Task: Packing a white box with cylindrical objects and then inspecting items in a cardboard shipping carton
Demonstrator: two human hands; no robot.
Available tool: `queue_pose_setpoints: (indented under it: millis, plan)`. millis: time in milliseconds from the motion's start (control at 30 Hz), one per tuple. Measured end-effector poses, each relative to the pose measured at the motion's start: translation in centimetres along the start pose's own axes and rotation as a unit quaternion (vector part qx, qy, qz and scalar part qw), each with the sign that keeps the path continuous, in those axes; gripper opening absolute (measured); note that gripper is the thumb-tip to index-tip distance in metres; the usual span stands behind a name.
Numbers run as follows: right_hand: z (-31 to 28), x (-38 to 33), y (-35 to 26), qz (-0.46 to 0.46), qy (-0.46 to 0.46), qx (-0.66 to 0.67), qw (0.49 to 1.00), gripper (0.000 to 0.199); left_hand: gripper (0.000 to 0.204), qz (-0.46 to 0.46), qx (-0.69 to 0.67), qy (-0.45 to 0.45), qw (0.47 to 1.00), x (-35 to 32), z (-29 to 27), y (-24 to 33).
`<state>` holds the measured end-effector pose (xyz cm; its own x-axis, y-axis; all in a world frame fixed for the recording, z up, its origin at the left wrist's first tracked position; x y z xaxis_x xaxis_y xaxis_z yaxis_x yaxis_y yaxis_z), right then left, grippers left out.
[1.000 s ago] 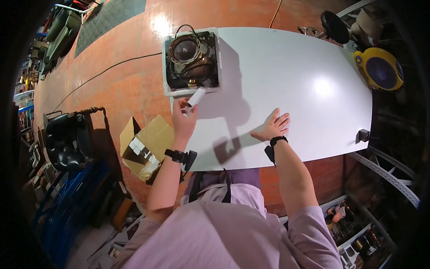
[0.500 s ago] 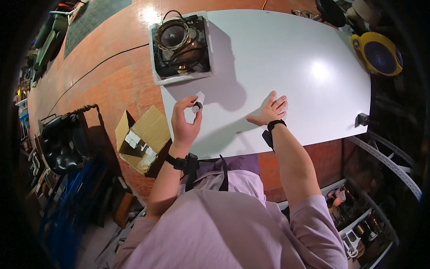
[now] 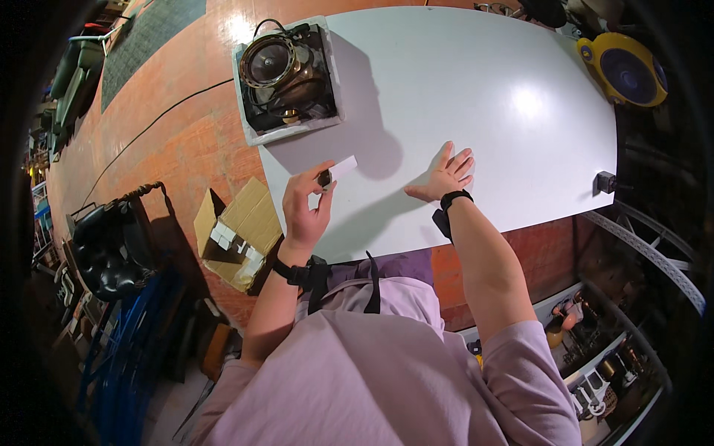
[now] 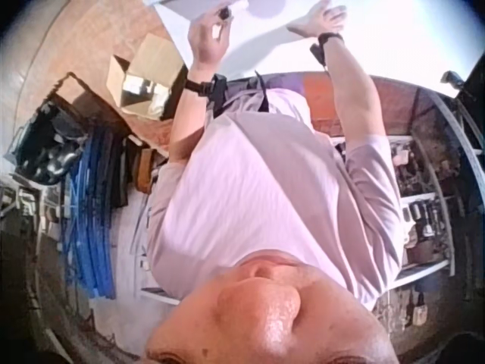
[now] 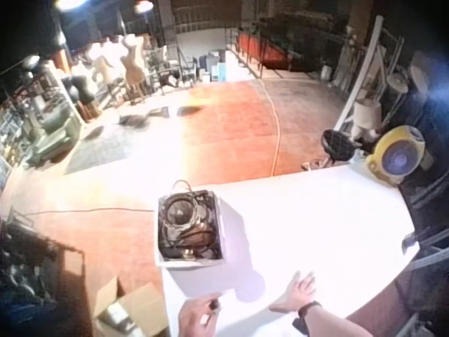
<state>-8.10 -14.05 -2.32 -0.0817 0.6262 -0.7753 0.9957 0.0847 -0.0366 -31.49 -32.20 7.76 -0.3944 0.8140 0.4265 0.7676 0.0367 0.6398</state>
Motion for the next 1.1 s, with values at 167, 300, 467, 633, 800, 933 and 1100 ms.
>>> queue_pose_setpoints:
  millis: [167, 300, 467, 633, 800, 933, 1100]
  plan:
    - [0.2, 0.3, 0.0, 0.002, 0.012, 0.004, 1.000, 0.163, 0.032, -0.084, -0.037, -0.004, 0.996, -1.3, 1.8, -0.2]
    - [0.3, 0.5, 0.1, -0.004, 0.004, 0.012, 1.000, 0.164, 0.024, -0.400, -0.386, -0.063, 0.829, -3.4, 5.1, -2.4]
    - [0.4, 0.6, 0.2, -0.004, 0.011, -0.003, 1.000, 0.165, 0.025, -0.617, -0.498, -0.188, 0.579, -5.8, 8.7, -2.5]
    - [0.3, 0.6, -0.1, -0.003, 0.005, 0.012, 1.000, 0.165, 0.041, -0.630, -0.405, -0.255, 0.611, -5.6, 9.6, -1.1]
    - [0.0, 0.4, -0.1, -0.010, 0.000, 0.023, 1.000, 0.163, 0.048, -0.653, -0.341, -0.256, 0.626, -5.3, 8.6, -1.2]
    - [-0.1, 0.4, -0.1, -0.004, 0.006, 0.027, 1.000, 0.163, 0.053, -0.666, -0.304, -0.228, 0.642, -5.2, 7.6, -2.4]
    - [-0.1, 0.5, 0.0, -0.004, 0.002, 0.032, 0.999, 0.163, 0.051, -0.646, -0.302, -0.200, 0.672, -5.4, 7.2, -2.3]
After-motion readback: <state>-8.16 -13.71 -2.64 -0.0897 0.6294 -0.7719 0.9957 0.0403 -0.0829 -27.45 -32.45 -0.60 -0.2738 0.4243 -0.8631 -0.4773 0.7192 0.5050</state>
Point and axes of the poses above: each hand's wrist, its own x-axis towards the middle knuckle, its own z-axis out of the palm, y = z × x, the point moved 2 cm from there along x, towards the middle knuckle, and after that the axes turned 8 degrees about x, right-handed, at the moved point
